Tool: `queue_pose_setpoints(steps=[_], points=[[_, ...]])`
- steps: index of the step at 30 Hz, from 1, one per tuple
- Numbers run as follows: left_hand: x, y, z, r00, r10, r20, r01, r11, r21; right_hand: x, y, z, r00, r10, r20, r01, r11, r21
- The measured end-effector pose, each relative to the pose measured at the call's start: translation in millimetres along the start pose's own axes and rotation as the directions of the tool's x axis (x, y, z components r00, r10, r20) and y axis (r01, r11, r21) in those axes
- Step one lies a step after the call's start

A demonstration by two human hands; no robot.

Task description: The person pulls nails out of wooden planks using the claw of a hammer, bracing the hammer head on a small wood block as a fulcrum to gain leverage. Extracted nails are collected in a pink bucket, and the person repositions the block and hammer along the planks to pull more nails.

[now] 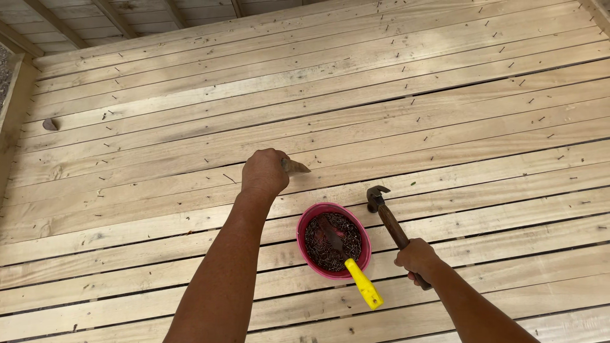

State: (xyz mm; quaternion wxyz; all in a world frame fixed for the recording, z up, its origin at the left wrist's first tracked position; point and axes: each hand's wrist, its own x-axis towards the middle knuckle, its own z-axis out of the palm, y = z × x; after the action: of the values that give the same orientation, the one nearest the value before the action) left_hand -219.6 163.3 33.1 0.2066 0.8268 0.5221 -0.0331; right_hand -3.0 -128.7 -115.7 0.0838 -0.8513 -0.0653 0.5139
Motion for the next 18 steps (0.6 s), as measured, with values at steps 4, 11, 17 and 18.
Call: queue_pose_setpoints(steps=[4,11,17,18], points=[[13,2,-1,0.999,0.003,0.043,-0.004,1.000,0.025,-3,-2,-3,0.999,0.038,0.007,-0.038,0.999,0.015],[31,17,-4,0.995,0.002,0.098,-0.014,0.993,0.116,-7,-25,-2,0.999,0.038,-0.010,-0.038,0.998,-0.043],[35,23,-1,0.996,-0.070,0.053,0.068,0.997,0.038,-11,-44,3,1.000,0.005,-0.002,-0.005,0.999,-0.044],[36,23,-1,0.995,-0.087,0.046,0.085,0.996,0.030,-11,-48,2,1.000,0.003,-0.006,-0.004,0.999,-0.052]])
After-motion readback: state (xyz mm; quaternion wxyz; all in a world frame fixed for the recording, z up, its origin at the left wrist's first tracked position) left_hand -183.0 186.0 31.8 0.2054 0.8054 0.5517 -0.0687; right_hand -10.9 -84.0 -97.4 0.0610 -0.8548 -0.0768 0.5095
